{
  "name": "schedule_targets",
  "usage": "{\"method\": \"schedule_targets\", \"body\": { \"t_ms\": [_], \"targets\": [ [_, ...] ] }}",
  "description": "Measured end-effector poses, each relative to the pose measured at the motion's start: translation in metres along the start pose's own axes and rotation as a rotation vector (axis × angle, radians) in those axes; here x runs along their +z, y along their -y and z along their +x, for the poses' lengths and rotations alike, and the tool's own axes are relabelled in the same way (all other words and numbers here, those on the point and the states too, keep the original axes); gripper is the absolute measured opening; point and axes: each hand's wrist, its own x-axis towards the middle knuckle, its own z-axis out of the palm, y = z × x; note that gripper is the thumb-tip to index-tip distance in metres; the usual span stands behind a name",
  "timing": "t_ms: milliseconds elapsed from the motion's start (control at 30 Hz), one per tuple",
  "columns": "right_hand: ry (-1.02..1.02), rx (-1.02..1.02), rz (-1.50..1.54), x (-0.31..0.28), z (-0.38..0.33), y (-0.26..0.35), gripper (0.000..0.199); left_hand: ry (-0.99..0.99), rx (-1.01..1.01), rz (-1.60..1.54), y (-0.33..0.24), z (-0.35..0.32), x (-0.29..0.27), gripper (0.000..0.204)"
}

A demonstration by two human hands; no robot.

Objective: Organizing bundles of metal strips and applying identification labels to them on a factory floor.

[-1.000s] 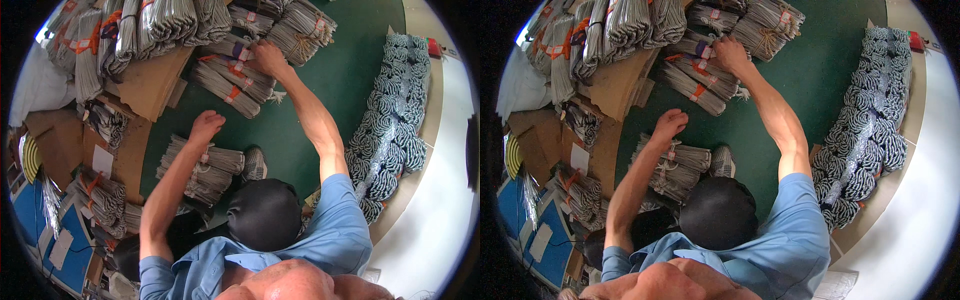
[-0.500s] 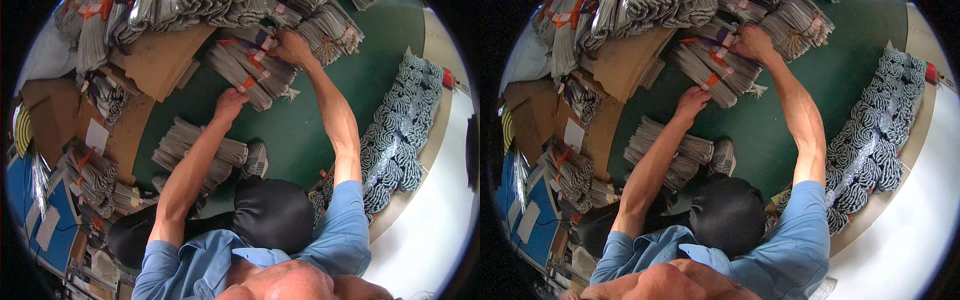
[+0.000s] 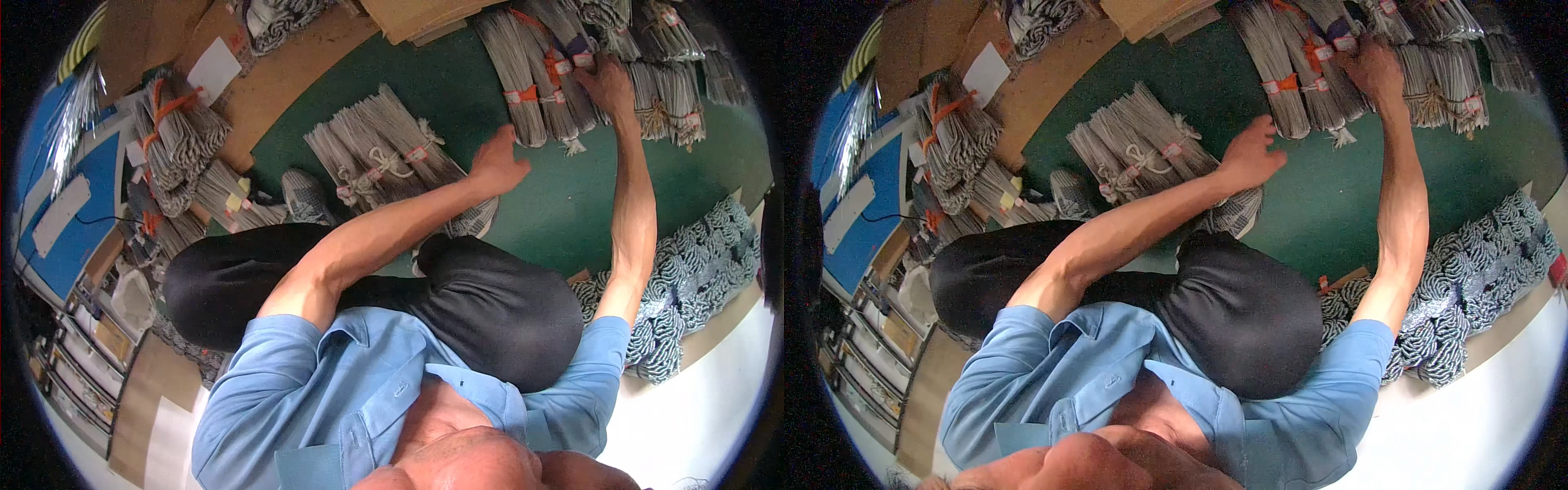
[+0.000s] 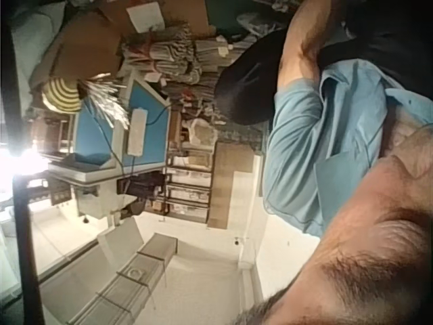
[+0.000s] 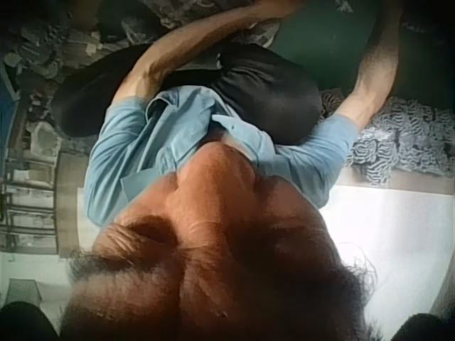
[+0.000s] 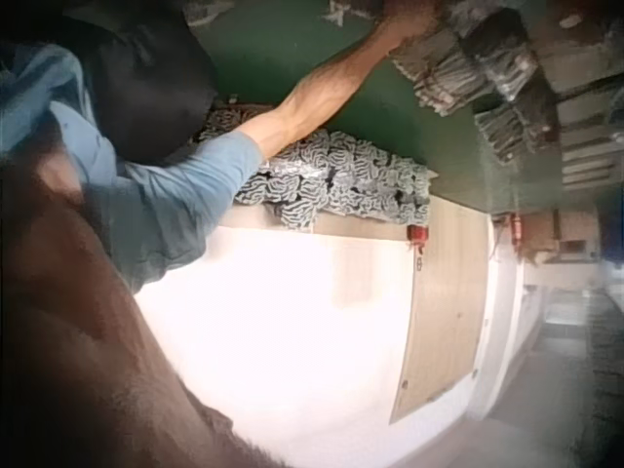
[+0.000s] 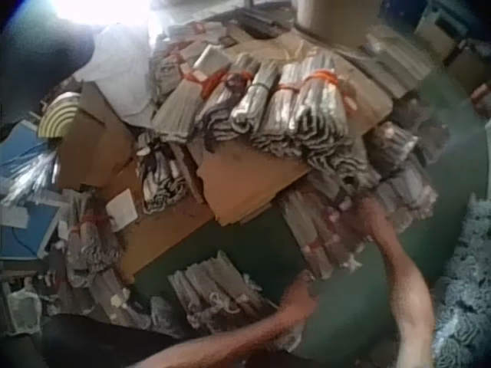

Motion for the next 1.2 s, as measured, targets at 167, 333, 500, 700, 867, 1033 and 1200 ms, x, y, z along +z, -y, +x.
{"method": "schedule_targets", "body": {
  "t_ms": [167,333,500,700,867,1033,1200],
  "targets": [
    [0.116,0.045,0.102,-0.003,0.011,-0.017,0.057,0.123,-0.054,-0.006,0.019,-0.01,0.012,0.075],
    [0.235,0.109,0.222,-0.048,0.008,0.006,0.056,0.052,-0.087,-0.071,0.016,0.021,-0.015,0.065],
    [0.124,0.114,0.217,-0.063,0.007,0.016,0.052,-0.023,-0.07,-0.247,-0.01,0.045,-0.037,0.061],
    [0.145,0.263,0.428,-0.076,-0.038,0.014,0.054,0.043,-0.037,-0.332,-0.031,0.048,-0.031,0.055],
    [0.205,0.395,0.962,-0.055,-0.076,0.023,0.052,0.024,0.003,-0.479,-0.049,0.037,-0.022,0.051],
    [0.215,0.453,1.265,-0.034,-0.113,0.069,0.039,0.208,-0.004,-0.72,-0.079,0.019,-0.025,0.048],
    [0.217,0.398,1.22,-0.017,-0.144,0.11,0.03,0.283,-0.213,-0.601,-0.076,-0.009,-0.047,0.055]
  ]
}}
